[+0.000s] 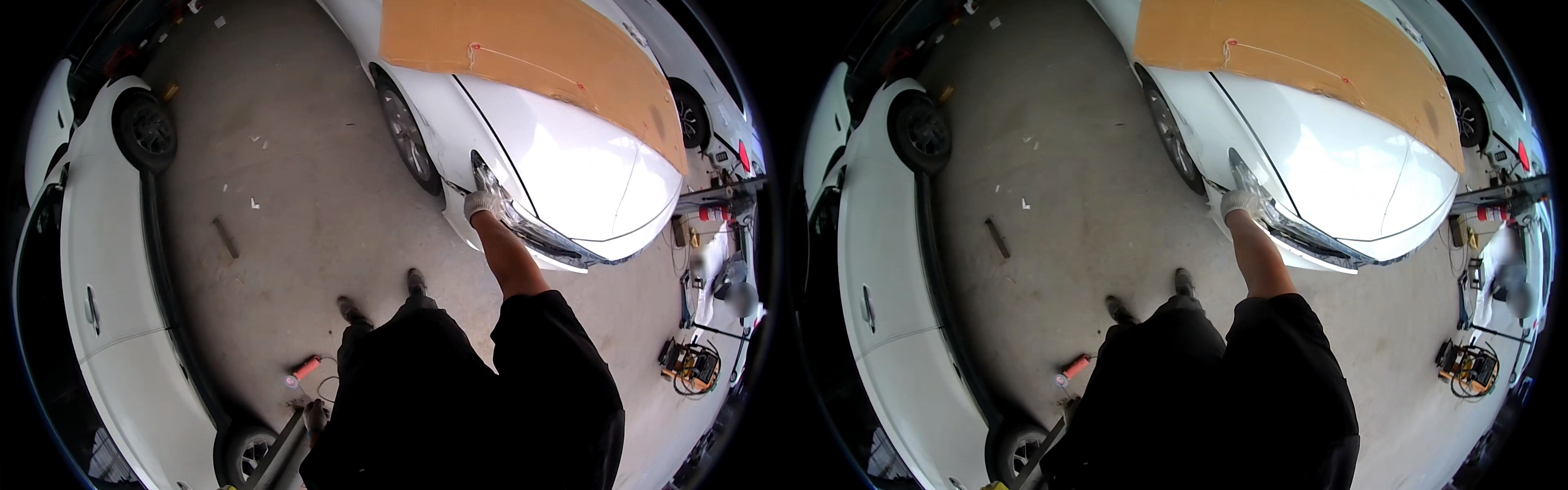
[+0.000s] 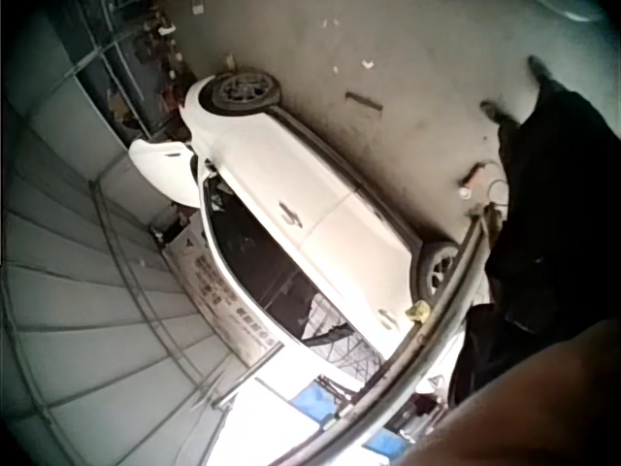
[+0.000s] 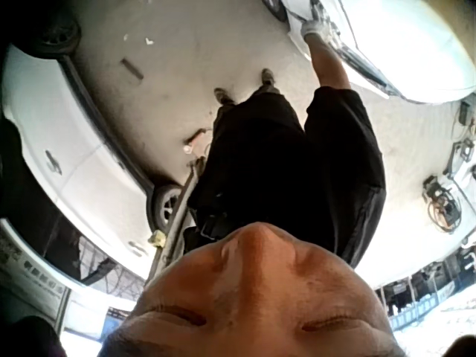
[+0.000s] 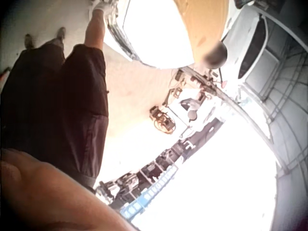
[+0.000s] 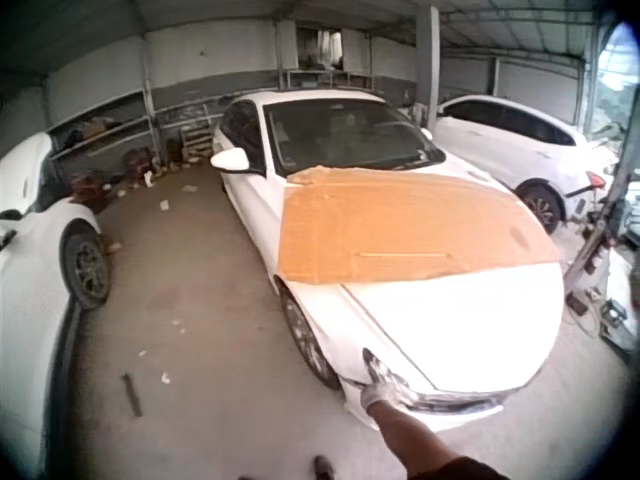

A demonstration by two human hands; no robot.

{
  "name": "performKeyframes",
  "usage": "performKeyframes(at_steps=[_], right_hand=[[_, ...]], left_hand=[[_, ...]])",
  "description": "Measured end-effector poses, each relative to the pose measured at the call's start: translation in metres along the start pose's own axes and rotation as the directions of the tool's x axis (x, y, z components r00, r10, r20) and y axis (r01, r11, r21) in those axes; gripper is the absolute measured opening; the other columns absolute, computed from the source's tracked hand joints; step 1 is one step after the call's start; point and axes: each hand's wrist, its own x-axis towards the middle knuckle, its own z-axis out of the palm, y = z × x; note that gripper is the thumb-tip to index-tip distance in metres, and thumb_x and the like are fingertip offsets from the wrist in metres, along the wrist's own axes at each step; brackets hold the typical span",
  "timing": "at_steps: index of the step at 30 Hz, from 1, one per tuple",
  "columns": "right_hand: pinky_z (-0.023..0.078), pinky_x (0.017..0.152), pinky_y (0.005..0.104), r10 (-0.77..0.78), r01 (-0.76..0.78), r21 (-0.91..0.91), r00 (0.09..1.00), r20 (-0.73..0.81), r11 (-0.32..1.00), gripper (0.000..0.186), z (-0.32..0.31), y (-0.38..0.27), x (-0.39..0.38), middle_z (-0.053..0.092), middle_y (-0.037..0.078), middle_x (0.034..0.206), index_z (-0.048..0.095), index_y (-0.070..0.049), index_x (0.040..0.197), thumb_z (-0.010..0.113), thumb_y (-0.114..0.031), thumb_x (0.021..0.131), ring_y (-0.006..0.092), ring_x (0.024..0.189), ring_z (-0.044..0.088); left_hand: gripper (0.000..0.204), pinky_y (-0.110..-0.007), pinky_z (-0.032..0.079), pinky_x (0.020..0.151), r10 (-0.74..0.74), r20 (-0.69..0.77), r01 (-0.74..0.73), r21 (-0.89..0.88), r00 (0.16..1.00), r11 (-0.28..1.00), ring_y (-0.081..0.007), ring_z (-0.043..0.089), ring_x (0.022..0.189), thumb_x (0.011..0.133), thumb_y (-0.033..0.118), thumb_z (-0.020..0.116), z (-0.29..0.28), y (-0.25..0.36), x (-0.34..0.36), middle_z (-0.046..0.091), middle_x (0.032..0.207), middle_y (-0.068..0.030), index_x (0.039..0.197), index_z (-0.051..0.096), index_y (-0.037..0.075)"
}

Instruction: The person works on a detached car bumper in a garage. They use a screwdriver to pry and remove fasteners, then use a power drill to remove screws from the bumper. The person also handles a small tool and moves around the workspace.

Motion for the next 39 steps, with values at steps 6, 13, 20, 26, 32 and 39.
performKeyframes(at_steps=[6,13,20,26,32,39], right_hand=[[0.053,0.088,0.0395,-0.246,0.244,-0.215,0.969,0.018,0.946,0.03,0.023,0.06,-0.015,0.067,0.017,0.114,0.07,-0.009,0.107,0.053,-0.023,0.086,0.031,0.11,0.064],[0.051,0.081,0.0464,-0.477,0.457,-0.197,0.877,-0.065,0.867,0.024,-0.043,0.15,-0.07,0.068,0.017,0.096,0.069,-0.013,0.089,0.052,-0.029,0.088,0.0364,0.094,0.065],[0.05,0.068,0.0364,-0.158,0.22,0.54,0.975,-0.159,0.813,0.026,-0.063,0.177,-0.025,0.07,0.012,0.085,0.071,-0.005,0.096,0.059,-0.027,0.089,0.025,0.074,0.065],[0.046,0.059,0.0253,0.07,0.373,0.82,0.893,-0.444,0.434,0.024,-0.125,0.179,-0.049,0.065,0.004,0.083,0.067,-0.001,0.104,0.056,-0.02,0.095,0.0105,0.066,0.056],[0.046,0.084,0.0375,-0.649,0.649,0.041,0.761,-0.027,0.76,0.035,-0.042,0.084,-0.094,0.063,0.014,0.108,0.062,-0.008,0.117,0.052,-0.031,0.092,0.0258,0.096,0.059],[0.05,0.09,0.0434,0.036,-0.033,0.04,0.997,-0.073,0.999,0.038,0.057,0.08,-0.04,0.064,0.017,0.121,0.065,-0.01,0.117,0.047,-0.034,0.094,0.0322,0.11,0.064]], left_hand=[[0.026,-0.032,0.038,0.041,-0.099,0.055,0.104,-0.088,0.994,0.991,-0.0148,0.047,0.042,0.086,0.031,0.058,-0.015,0.09,0.029,0.052,0.055,-0.0038,0.076,0.058,0.006],[0.027,-0.03,0.037,0.036,-0.04,0.098,0.045,-0.047,0.994,0.998,-0.0127,0.045,0.041,0.087,0.032,0.058,0.0,0.128,0.084,0.052,0.057,-0.0024,0.084,0.059,0.005],[0.025,-0.03,0.036,0.035,0.001,0.131,0.012,-0.104,0.991,0.995,-0.0132,0.044,0.04,0.085,0.029,0.059,0.004,0.135,0.096,0.052,0.058,-0.0032,0.086,0.06,0.004],[0.027,-0.031,0.038,0.035,-0.052,0.171,0.051,0.01,0.984,0.999,-0.0141,0.045,0.04,0.085,0.03,0.057,0.009,0.117,0.088,0.052,0.055,-0.0038,0.082,0.061,0.004],[0.028,-0.03,0.038,0.037,-0.031,0.169,0.012,0.116,0.985,0.993,-0.0138,0.046,0.039,0.086,0.034,0.059,0.019,0.125,0.062,0.053,0.056,-0.0043,0.081,0.06,0.006],[0.025,-0.029,0.035,0.037,-0.041,0.068,0.043,-0.03,0.997,0.999,-0.0123,0.043,0.04,0.087,0.03,0.059,0.011,0.151,0.053,0.051,0.057,-0.0021,0.082,0.059,0.006]])
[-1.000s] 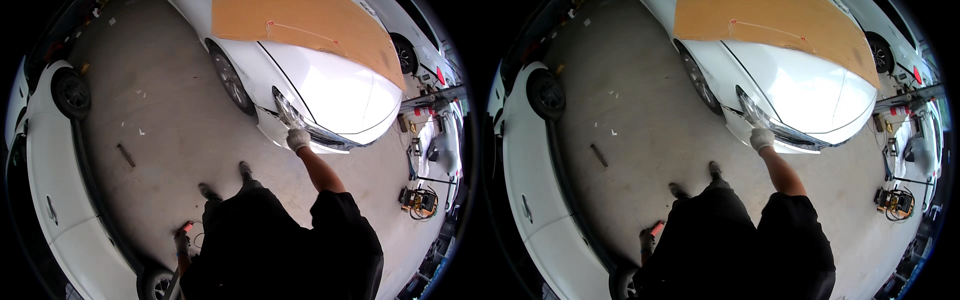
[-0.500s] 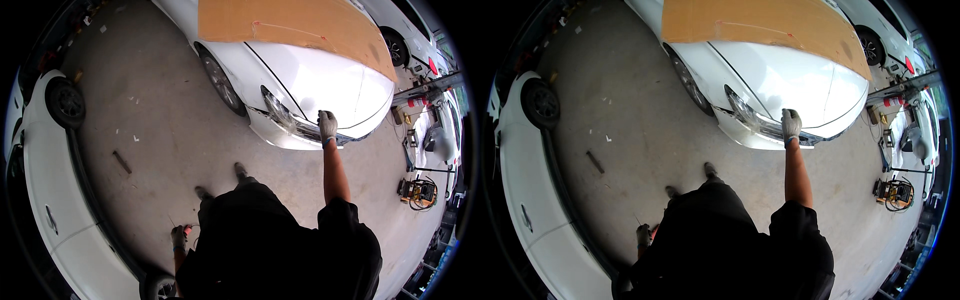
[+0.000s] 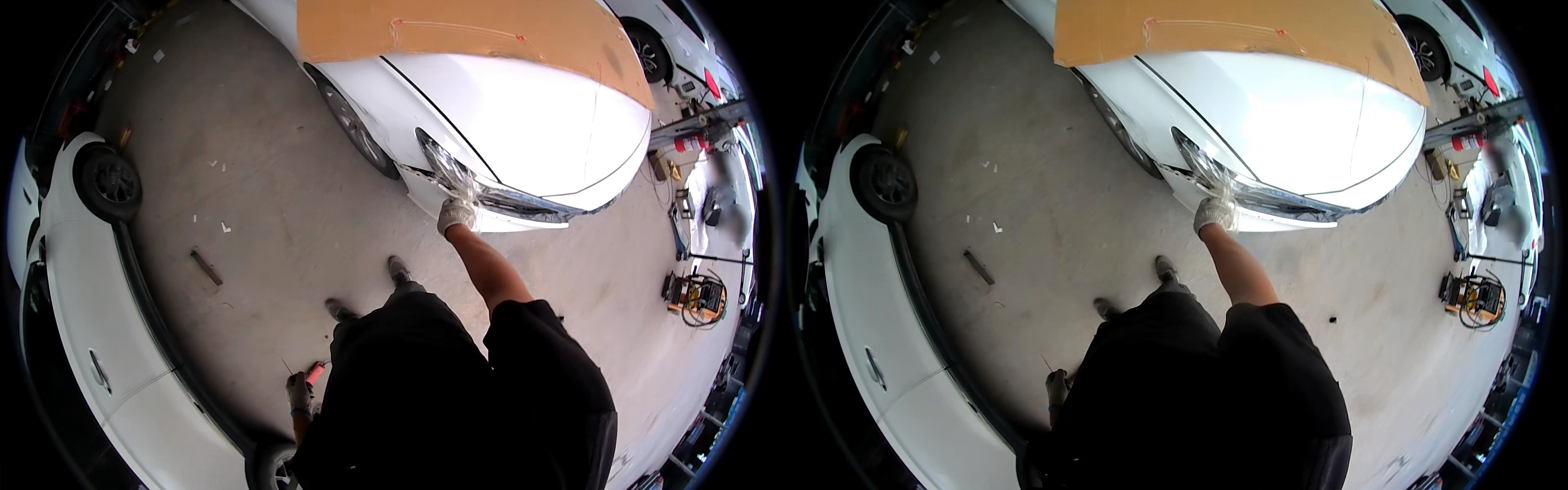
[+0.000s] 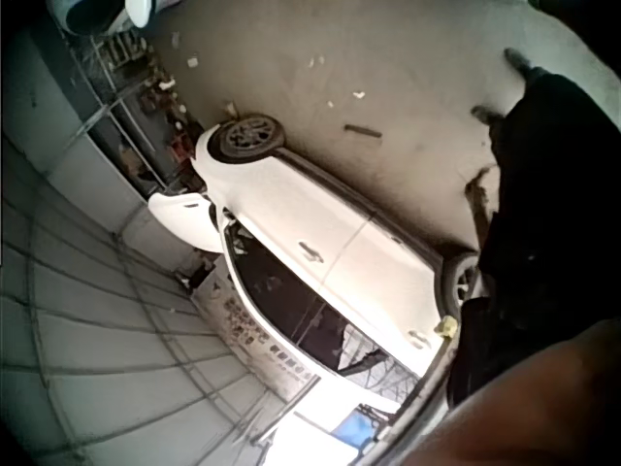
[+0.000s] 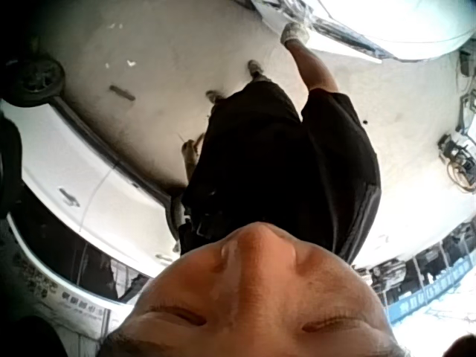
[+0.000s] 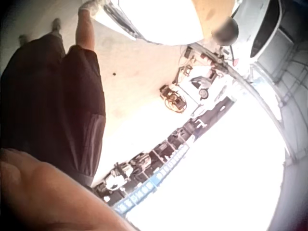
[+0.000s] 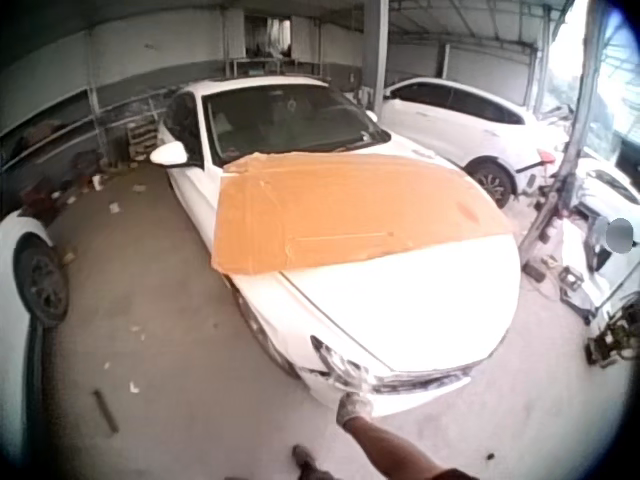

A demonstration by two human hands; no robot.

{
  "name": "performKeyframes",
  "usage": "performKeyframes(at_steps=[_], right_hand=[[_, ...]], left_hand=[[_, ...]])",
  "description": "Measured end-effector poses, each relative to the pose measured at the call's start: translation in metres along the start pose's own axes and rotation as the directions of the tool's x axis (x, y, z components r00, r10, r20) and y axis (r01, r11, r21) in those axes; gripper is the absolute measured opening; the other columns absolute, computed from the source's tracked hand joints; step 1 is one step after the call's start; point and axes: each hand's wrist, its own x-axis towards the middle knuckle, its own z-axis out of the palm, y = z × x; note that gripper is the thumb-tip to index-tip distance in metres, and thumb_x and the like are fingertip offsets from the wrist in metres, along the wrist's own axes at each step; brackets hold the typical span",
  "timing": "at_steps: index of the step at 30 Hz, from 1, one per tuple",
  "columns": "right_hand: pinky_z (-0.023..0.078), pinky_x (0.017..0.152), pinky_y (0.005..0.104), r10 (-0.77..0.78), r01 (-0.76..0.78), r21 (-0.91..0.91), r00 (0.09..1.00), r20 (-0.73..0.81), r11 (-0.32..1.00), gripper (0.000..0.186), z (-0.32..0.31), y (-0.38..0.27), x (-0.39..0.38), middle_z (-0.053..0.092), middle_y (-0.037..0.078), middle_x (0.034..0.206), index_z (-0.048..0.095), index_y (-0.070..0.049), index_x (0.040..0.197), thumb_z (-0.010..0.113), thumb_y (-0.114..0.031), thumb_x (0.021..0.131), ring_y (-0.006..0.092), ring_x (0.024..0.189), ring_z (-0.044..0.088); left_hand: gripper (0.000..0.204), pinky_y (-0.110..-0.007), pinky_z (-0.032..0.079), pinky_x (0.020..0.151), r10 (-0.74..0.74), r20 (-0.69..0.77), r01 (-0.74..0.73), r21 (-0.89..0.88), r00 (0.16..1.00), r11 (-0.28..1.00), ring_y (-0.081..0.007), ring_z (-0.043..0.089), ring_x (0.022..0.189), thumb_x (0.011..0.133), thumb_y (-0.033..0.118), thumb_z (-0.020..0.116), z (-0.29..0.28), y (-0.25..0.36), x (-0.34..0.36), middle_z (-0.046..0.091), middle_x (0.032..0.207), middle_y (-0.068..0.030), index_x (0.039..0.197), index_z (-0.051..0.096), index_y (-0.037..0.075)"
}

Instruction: The person works on a detached car bumper in a garage. They use a screwdriver to pry and remove fasteners, then use a power drill to remove screws from the bumper. The person also handles a small tool and moves around the workspace.

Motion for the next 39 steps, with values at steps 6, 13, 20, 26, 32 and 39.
performKeyframes(at_steps=[6,13,20,26,32,39], right_hand=[[0.053,0.085,0.0438,-0.339,0.405,-0.335,0.91,0.238,0.851,0.032,0.002,0.006,-0.011,0.065,0.016,0.12,0.071,-0.008,0.112,0.054,-0.023,0.089,0.0321,0.108,0.065],[0.053,0.083,0.0434,-0.339,0.425,-0.257,0.886,0.317,0.868,0.032,0.0,0.004,-0.041,0.064,0.016,0.119,0.069,-0.003,0.111,0.054,-0.019,0.087,0.0329,0.105,0.065],[0.048,0.09,0.0406,-0.502,0.562,-0.292,0.826,0.259,0.774,0.034,-0.005,-0.006,-0.133,0.064,0.01,0.118,0.067,-0.01,0.113,0.053,-0.029,0.088,0.0269,0.114,0.058],[0.05,0.091,0.0437,-0.248,0.225,0.106,0.91,0.333,0.969,0.045,0.027,0.001,-0.192,0.067,0.017,0.115,0.072,-0.007,0.105,0.056,-0.043,0.085,0.0318,0.109,0.064],[0.051,0.09,0.0452,0.029,-0.079,0.118,0.927,0.375,0.99,0.04,0.058,0.068,-0.254,0.067,0.021,0.111,0.073,-0.007,0.102,0.052,-0.034,0.081,0.0369,0.107,0.064],[0.05,0.092,0.0459,0.279,-0.371,0.231,0.894,0.351,0.899,0.04,0.087,0.137,-0.355,0.067,0.024,0.11,0.073,-0.005,0.101,0.048,-0.03,0.082,0.0393,0.107,0.064]], left_hand=[[0.022,-0.03,0.033,0.038,0.03,0.054,-0.039,0.174,0.998,0.984,-0.012,0.041,0.041,0.085,0.026,0.058,0.007,0.026,-0.013,0.05,0.057,-0.0013,0.079,0.059,0.005],[0.023,-0.032,0.035,0.038,0.068,0.119,-0.091,0.205,0.991,0.975,-0.0139,0.044,0.04,0.086,0.027,0.058,0.013,0.048,-0.002,0.051,0.054,-0.0037,0.079,0.058,0.005],[0.022,-0.031,0.037,0.037,0.137,0.259,-0.196,0.215,0.956,0.957,-0.0139,0.045,0.041,0.087,0.027,0.062,0.019,0.09,0.036,0.053,0.057,-0.0036,0.092,0.059,0.006],[0.021,-0.03,0.036,0.037,0.129,0.313,-0.185,0.156,0.941,0.97,-0.0136,0.044,0.041,0.087,0.026,0.062,-0.011,0.105,0.079,0.054,0.058,-0.0041,0.093,0.058,0.006],[0.016,-0.031,0.036,0.035,0.08,0.282,-0.154,0.251,0.956,0.956,-0.0152,0.044,0.039,0.085,0.022,0.063,-0.059,0.07,0.143,0.052,0.056,-0.0057,0.083,0.058,0.007],[0.009,-0.034,0.036,0.034,-0.035,0.357,-0.142,0.458,0.933,0.877,-0.0182,0.046,0.039,0.08,0.013,0.061,-0.067,0.023,0.203,0.052,0.055,-0.0072,0.084,0.054,0.008]])
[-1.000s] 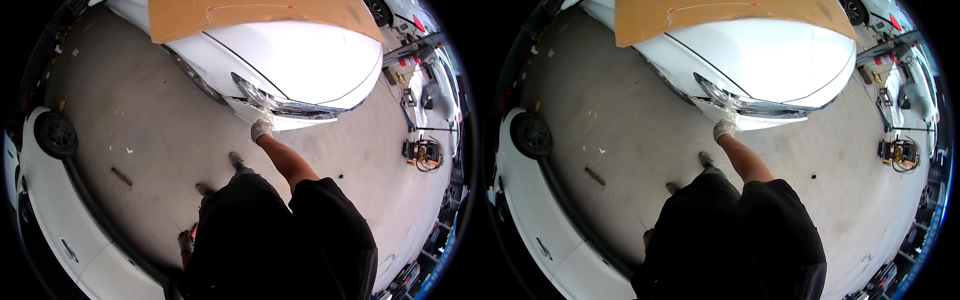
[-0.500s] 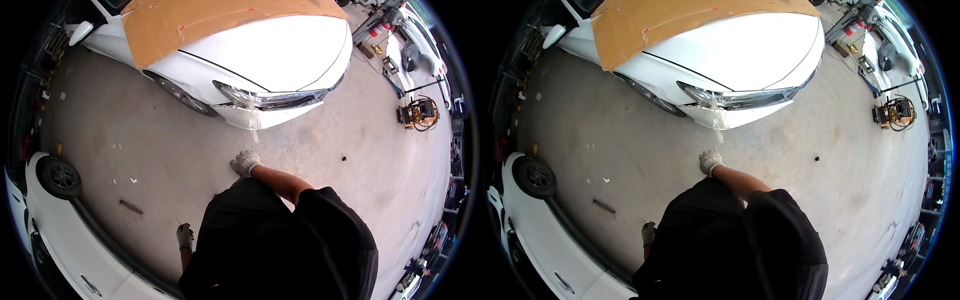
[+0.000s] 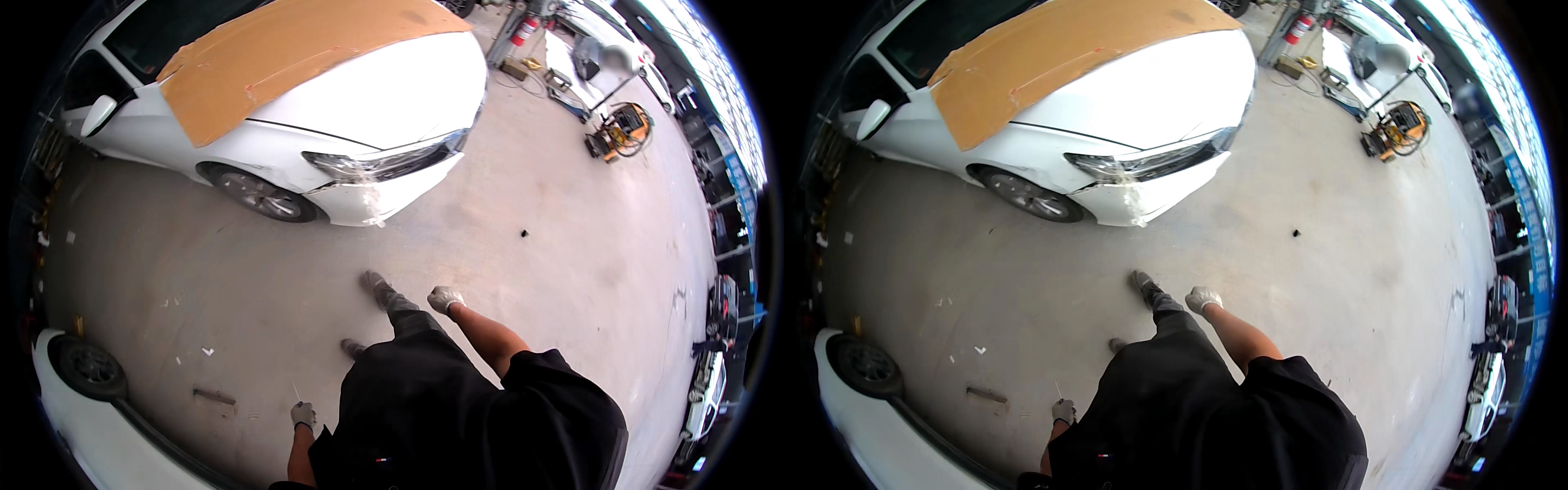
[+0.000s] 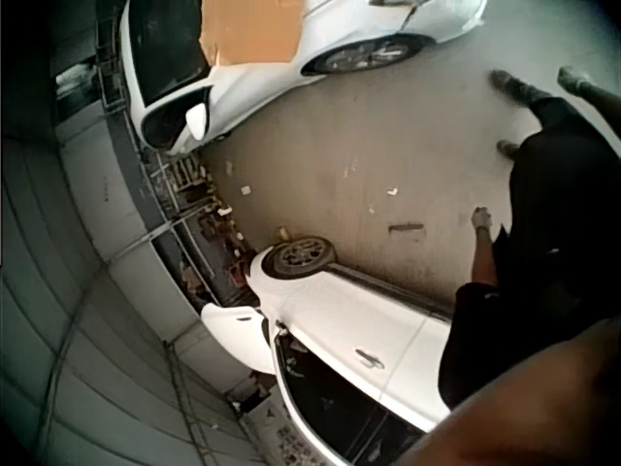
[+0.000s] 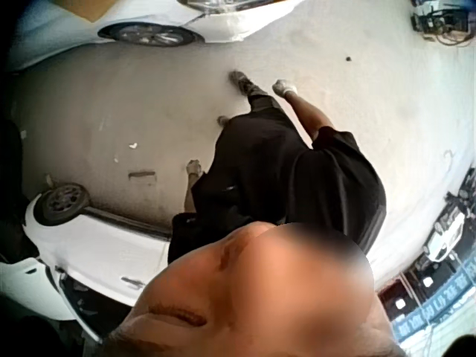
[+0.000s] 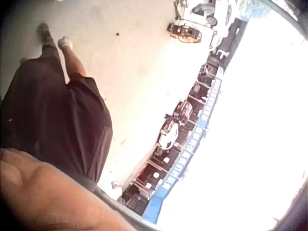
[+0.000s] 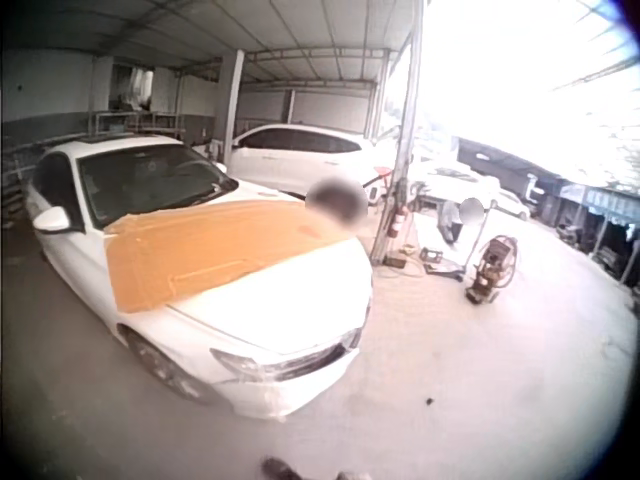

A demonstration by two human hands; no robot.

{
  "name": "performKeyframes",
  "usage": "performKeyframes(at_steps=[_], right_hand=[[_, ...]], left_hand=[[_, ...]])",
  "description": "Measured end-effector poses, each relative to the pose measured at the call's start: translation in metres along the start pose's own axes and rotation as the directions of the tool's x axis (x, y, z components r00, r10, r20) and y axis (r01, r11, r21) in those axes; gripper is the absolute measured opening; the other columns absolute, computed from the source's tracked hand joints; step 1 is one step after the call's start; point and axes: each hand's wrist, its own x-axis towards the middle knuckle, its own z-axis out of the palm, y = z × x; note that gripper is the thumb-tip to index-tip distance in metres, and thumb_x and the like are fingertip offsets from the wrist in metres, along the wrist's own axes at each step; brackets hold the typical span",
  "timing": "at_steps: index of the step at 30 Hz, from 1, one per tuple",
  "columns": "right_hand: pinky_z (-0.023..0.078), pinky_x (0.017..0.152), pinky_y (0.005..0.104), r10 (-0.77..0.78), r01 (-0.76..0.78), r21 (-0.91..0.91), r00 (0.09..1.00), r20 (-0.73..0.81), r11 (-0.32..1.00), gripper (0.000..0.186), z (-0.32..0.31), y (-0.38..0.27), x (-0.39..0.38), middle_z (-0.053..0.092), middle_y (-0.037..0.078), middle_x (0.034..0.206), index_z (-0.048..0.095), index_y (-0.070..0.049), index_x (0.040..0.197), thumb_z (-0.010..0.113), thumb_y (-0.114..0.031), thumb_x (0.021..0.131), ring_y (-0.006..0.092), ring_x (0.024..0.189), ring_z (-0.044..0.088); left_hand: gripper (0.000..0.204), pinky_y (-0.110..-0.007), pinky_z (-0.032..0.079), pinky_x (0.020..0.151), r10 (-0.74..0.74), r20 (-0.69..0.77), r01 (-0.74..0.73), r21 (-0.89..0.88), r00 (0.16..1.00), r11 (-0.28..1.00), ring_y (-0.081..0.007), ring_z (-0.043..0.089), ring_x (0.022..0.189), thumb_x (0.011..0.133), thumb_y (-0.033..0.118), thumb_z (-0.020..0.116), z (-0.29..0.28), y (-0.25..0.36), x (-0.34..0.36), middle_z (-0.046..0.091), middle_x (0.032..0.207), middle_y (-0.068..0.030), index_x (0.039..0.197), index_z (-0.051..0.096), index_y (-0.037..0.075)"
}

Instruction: The person works on a detached car bumper in a garage. They use a screwdriver to pry and remove fasteners, then use a power drill to remove screws from the bumper. The person also handles a small tool and moves around the workspace.

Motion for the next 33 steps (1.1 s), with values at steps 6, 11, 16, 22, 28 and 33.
performKeyframes(at_steps=[6,11,16,22,28,33], right_hand=[[0.048,0.096,0.0435,0.067,-0.07,0.088,0.997,0.036,0.994,0.043,0.009,0.047,-0.043,0.065,0.024,0.116,0.071,-0.007,0.11,0.048,-0.032,0.083,0.0378,0.113,0.061],[0.048,0.096,0.0435,0.015,-0.024,0.151,0.998,0.059,0.988,0.044,0.002,0.089,-0.034,0.066,0.02,0.115,0.07,-0.007,0.112,0.05,-0.033,0.082,0.0372,0.111,0.062],[0.046,0.099,0.0418,-0.052,0.031,0.294,0.997,0.063,0.955,0.047,-0.027,0.167,-0.008,0.064,0.018,0.123,0.065,-0.013,0.123,0.046,-0.035,0.086,0.0356,0.117,0.059],[0.05,0.091,0.041,0.104,-0.094,0.295,0.994,-0.019,0.951,0.041,-0.03,0.342,0.021,0.07,0.017,0.109,0.07,-0.008,0.109,0.052,-0.035,0.084,0.0335,0.106,0.065],[0.052,0.06,0.0369,0.355,-0.318,0.451,0.935,0.004,0.834,0.028,0.026,0.543,0.02,0.068,0.012,0.074,0.069,-0.003,0.094,0.052,-0.022,0.082,0.0229,0.063,0.066],[0.047,0.048,0.0379,0.547,-0.502,0.716,0.813,0.199,0.486,0.022,0.047,0.575,-0.012,0.063,0.01,0.067,0.064,-0.003,0.091,0.049,-0.016,0.084,0.022,0.054,0.061]], left_hand=[[0.031,-0.033,0.038,0.037,0.177,0.08,-0.178,0.006,0.981,0.984,-0.0166,0.047,0.041,0.094,0.037,0.053,0.021,0.088,-0.017,0.057,0.061,-0.0072,0.09,0.056,0.007],[0.04,-0.033,0.037,0.039,0.413,0.055,-0.413,0.235,0.909,0.88,-0.0155,0.047,0.041,0.093,0.044,0.052,0.065,0.162,-0.054,0.057,0.061,-0.0053,0.091,0.06,0.005],[0.039,-0.034,0.039,0.039,0.389,0.052,-0.38,0.364,0.92,0.85,-0.016,0.046,0.041,0.088,0.045,0.059,0.149,0.157,-0.048,0.052,0.055,-0.0033,0.084,0.063,0.007],[0.03,-0.037,0.042,0.043,0.289,0.193,-0.343,0.384,0.938,0.857,-0.0187,0.052,0.045,0.08,0.037,0.063,0.302,0.116,-0.08,0.055,0.056,-0.0046,0.075,0.065,0.008],[0.04,-0.043,0.05,0.059,0.433,0.278,-0.503,0.631,0.857,0.591,-0.0261,0.064,0.061,0.079,0.042,0.063,0.401,0.185,-0.144,0.065,0.068,-0.0145,0.079,0.067,0.002],[0.037,-0.043,0.051,0.061,0.439,0.326,-0.529,0.688,0.837,0.498,-0.0272,0.065,0.064,0.079,0.04,0.061,0.444,0.275,-0.175,0.064,0.068,-0.0132,0.087,0.068,0.005]])
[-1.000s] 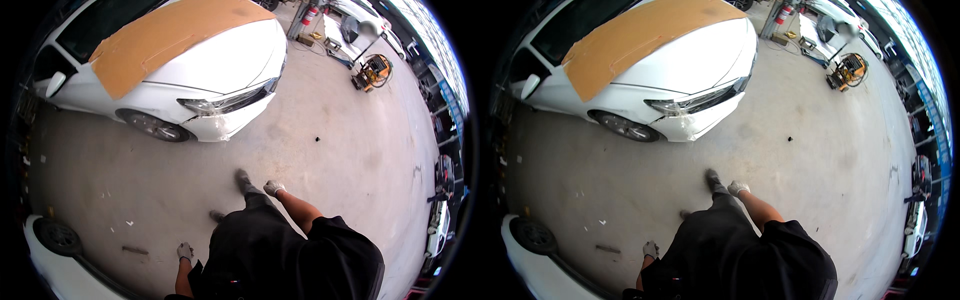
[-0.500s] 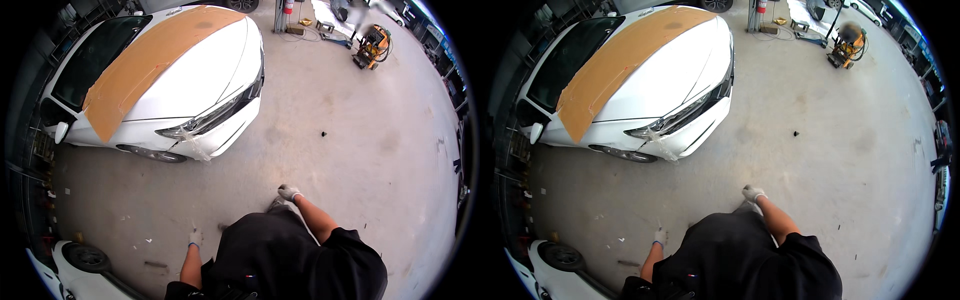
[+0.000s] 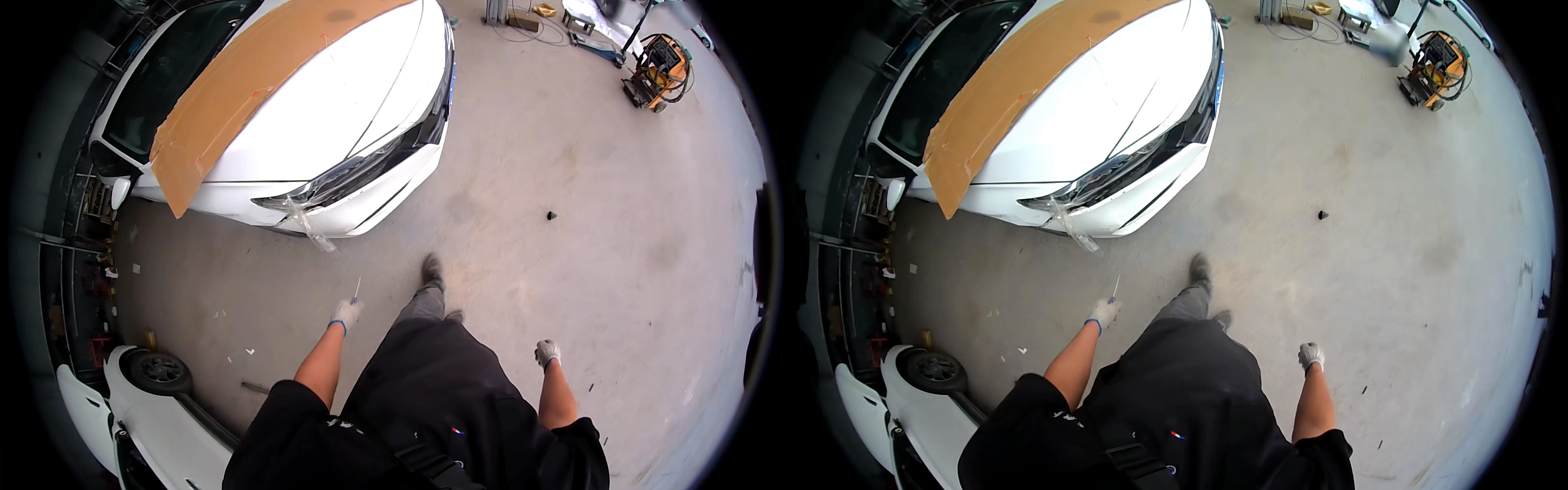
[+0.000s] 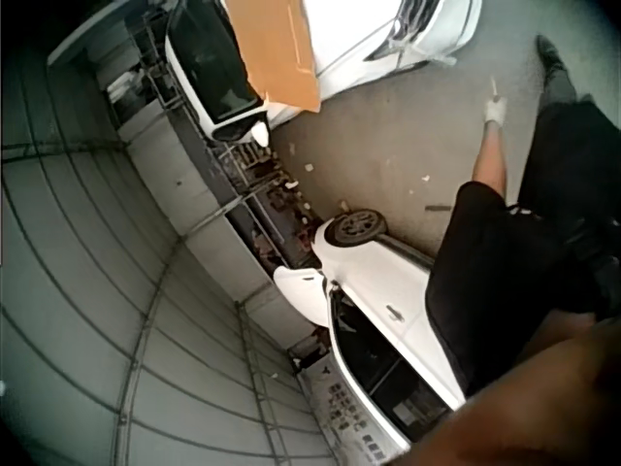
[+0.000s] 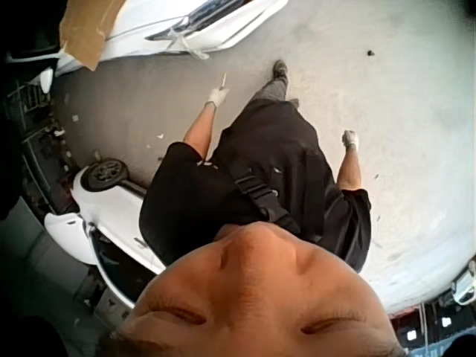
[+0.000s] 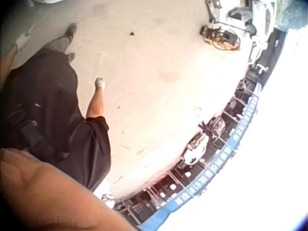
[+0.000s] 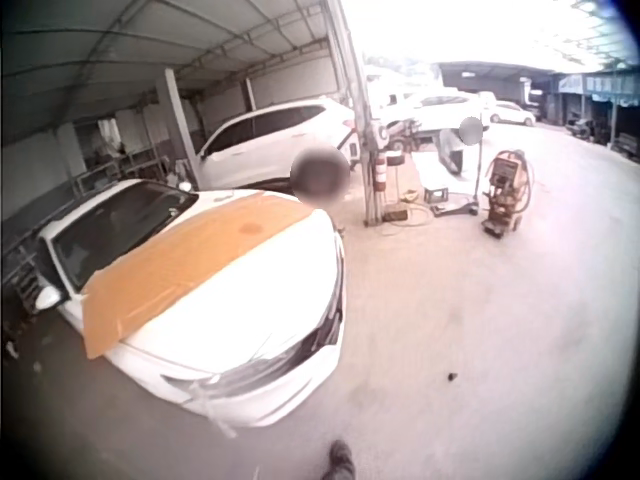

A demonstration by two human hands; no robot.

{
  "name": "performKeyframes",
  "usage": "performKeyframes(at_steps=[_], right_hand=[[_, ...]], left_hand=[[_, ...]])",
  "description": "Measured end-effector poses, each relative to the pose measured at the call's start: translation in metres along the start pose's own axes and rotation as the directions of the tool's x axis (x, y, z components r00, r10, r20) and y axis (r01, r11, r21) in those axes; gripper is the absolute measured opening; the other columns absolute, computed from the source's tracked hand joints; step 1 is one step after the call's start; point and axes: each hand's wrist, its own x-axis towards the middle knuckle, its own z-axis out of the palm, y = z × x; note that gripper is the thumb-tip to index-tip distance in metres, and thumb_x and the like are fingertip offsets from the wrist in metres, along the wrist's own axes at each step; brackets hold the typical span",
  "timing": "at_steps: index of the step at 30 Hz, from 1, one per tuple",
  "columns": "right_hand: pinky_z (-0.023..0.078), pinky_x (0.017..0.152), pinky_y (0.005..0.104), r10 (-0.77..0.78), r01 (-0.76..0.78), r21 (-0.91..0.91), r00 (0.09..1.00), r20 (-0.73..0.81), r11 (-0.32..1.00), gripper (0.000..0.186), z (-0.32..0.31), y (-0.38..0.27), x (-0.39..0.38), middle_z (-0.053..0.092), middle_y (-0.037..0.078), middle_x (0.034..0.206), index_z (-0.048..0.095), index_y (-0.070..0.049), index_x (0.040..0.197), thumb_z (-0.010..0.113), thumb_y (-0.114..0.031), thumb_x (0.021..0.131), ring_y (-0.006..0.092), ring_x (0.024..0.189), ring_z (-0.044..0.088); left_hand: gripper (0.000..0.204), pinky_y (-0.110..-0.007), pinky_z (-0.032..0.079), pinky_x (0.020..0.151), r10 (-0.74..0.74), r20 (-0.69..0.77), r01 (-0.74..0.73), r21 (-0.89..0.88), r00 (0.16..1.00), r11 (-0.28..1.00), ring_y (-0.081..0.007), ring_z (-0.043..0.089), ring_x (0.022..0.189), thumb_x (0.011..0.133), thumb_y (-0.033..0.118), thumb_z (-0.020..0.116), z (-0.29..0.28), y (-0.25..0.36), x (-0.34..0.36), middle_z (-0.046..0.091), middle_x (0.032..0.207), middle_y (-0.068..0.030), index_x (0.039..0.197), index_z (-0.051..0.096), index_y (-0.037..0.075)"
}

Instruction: The person works on a detached car bumper in a garage. They use a screwdriver to pry and remove fasteners, then use a power drill to remove screws from the bumper. The person also handles a small tool and moves around the workspace.

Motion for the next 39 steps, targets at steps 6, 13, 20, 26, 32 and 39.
performKeyframes(at_steps=[6,13,20,26,32,39], right_hand=[[0.045,0.048,0.0368,-0.121,0.038,0.298,0.957,0.264,0.954,0.02,0.017,-0.013,-0.036,0.061,0.01,0.068,0.062,-0.004,0.091,0.049,-0.018,0.085,0.0212,0.056,0.058],[0.045,0.049,0.0339,-0.335,0.329,0.075,0.939,0.077,0.941,0.023,-0.055,-0.068,0.008,0.062,0.009,0.068,0.068,-0.005,0.088,0.054,-0.024,0.089,0.0207,0.058,0.06],[0.04,0.043,0.0302,0.014,-0.057,0.462,0.995,0.097,0.885,0.019,-0.15,-0.185,0.06,0.058,0.003,0.067,0.061,-0.006,0.1,0.055,-0.021,0.09,0.0151,0.051,0.053],[0.041,0.045,0.0316,-0.101,0.088,0.068,0.968,0.231,0.994,0.022,-0.203,-0.286,0.074,0.06,0.006,0.072,0.06,-0.005,0.104,0.055,-0.021,0.089,0.0159,0.054,0.054],[0.041,0.045,0.0325,-0.179,0.205,-0.038,0.919,0.35,0.978,0.022,-0.275,-0.321,0.187,0.061,0.007,0.073,0.059,-0.006,0.102,0.055,-0.022,0.088,0.0169,0.054,0.054],[0.036,0.04,0.031,-0.198,0.227,-0.081,0.943,0.268,0.97,0.016,-0.347,-0.391,0.316,0.057,0.004,0.067,0.058,-0.008,0.097,0.053,-0.02,0.088,0.0151,0.048,0.05]], left_hand=[[0.03,-0.039,0.044,0.046,0.039,0.068,-0.04,0.017,0.997,0.999,-0.0195,0.054,0.05,0.081,0.038,0.061,0.042,0.088,0.06,0.058,0.063,-0.0065,0.079,0.06,0.008],[0.036,-0.041,0.048,0.057,0.217,0.223,-0.251,0.14,0.95,0.958,-0.0246,0.062,0.062,0.083,0.04,0.06,0.109,0.236,0.128,0.064,0.069,-0.0134,0.088,0.064,0.005],[0.038,-0.044,0.049,0.066,0.319,0.078,-0.324,0.054,0.944,0.945,-0.0287,0.064,0.07,0.084,0.04,0.058,0.059,0.389,0.164,0.065,0.072,-0.0155,0.088,0.066,0.003],[0.039,-0.045,0.047,0.063,0.15,-0.047,-0.153,-0.071,0.988,0.986,-0.0303,0.063,0.065,0.083,0.042,0.058,0.064,0.381,0.148,0.064,0.068,-0.0154,0.082,0.066,0.003],[0.035,-0.045,0.049,0.061,-0.149,-0.194,0.106,-0.215,0.97,0.971,-0.0314,0.064,0.063,0.084,0.036,0.057,0.182,0.249,0.109,0.063,0.065,-0.0172,0.08,0.066,0.002],[0.045,-0.045,0.05,0.063,-0.402,0.019,0.374,-0.409,0.916,0.833,-0.03,0.066,0.064,0.084,0.045,0.055,0.24,0.249,0.009,0.066,0.067,-0.0148,0.079,0.069,0.003]])
